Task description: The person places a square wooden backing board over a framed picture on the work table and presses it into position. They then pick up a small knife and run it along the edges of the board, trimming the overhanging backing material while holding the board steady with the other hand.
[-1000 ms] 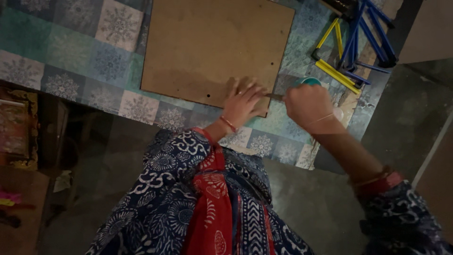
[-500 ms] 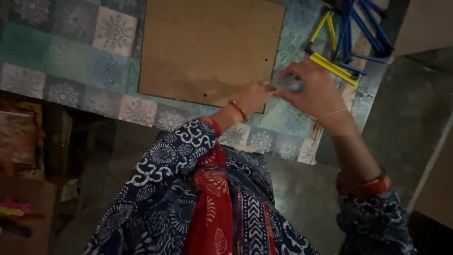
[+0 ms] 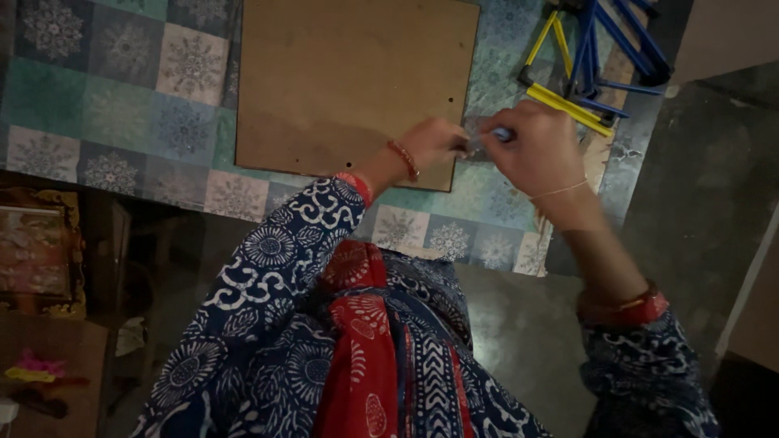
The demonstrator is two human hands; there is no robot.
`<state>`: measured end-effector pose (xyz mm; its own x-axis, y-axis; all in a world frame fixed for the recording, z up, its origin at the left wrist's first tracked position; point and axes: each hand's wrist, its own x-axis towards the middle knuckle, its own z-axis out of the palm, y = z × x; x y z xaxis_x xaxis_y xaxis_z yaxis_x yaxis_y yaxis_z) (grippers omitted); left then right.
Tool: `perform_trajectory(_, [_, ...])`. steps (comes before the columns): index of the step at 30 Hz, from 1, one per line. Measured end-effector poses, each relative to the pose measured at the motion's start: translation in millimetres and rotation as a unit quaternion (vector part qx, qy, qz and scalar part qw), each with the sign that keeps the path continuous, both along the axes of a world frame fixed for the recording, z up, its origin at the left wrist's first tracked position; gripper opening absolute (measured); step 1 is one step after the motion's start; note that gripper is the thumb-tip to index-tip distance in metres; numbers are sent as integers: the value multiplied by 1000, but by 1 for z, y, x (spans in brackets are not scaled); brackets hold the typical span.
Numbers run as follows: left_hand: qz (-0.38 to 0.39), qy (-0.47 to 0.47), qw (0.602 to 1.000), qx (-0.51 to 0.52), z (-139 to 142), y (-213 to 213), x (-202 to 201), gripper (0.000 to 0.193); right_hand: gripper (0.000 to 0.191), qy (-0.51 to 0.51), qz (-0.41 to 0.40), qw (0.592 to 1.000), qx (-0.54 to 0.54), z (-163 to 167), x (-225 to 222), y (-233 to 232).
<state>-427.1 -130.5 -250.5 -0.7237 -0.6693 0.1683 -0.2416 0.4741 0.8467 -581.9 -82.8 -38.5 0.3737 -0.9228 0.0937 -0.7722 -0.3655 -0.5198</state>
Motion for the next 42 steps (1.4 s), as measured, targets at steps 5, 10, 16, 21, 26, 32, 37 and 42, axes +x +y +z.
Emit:
perform_trajectory(5, [-5, 84, 996, -18, 0, 3, 8, 34, 5, 34, -73, 995, -63, -18, 5, 5])
perform_trajectory(10, [48, 33, 998, -20, -1, 11, 0, 28, 10, 1, -100, 993, -68, -24, 7, 4])
perform_trajectory(16, [44, 7, 997, -61, -11, 3, 9, 13, 26, -55, -62, 996, 29, -26, 4, 1])
perform_trajectory(21, [39, -16, 997, -62, -6, -2, 8, 14, 30, -71, -21, 997, -20, -43, 6, 6])
perform_trajectory(26, [-8, -18, 999, -32, 4, -10, 3, 30, 20, -180, -101, 975, 84, -68, 7, 10])
perform_trajectory(32, [-19, -34, 999, -18, 2, -17, -2, 13, 11, -130, -203, 970, -16, -91, 13, 18])
perform_trajectory(37, [69, 67, 994, -51, -6, 4, 0, 18, 11, -97, -282, 952, -73, -98, 22, 22])
perform_trajectory(42, [85, 32, 995, -47, -16, 16, -2, 19, 18, -133, -206, 969, -18, -89, 13, 25])
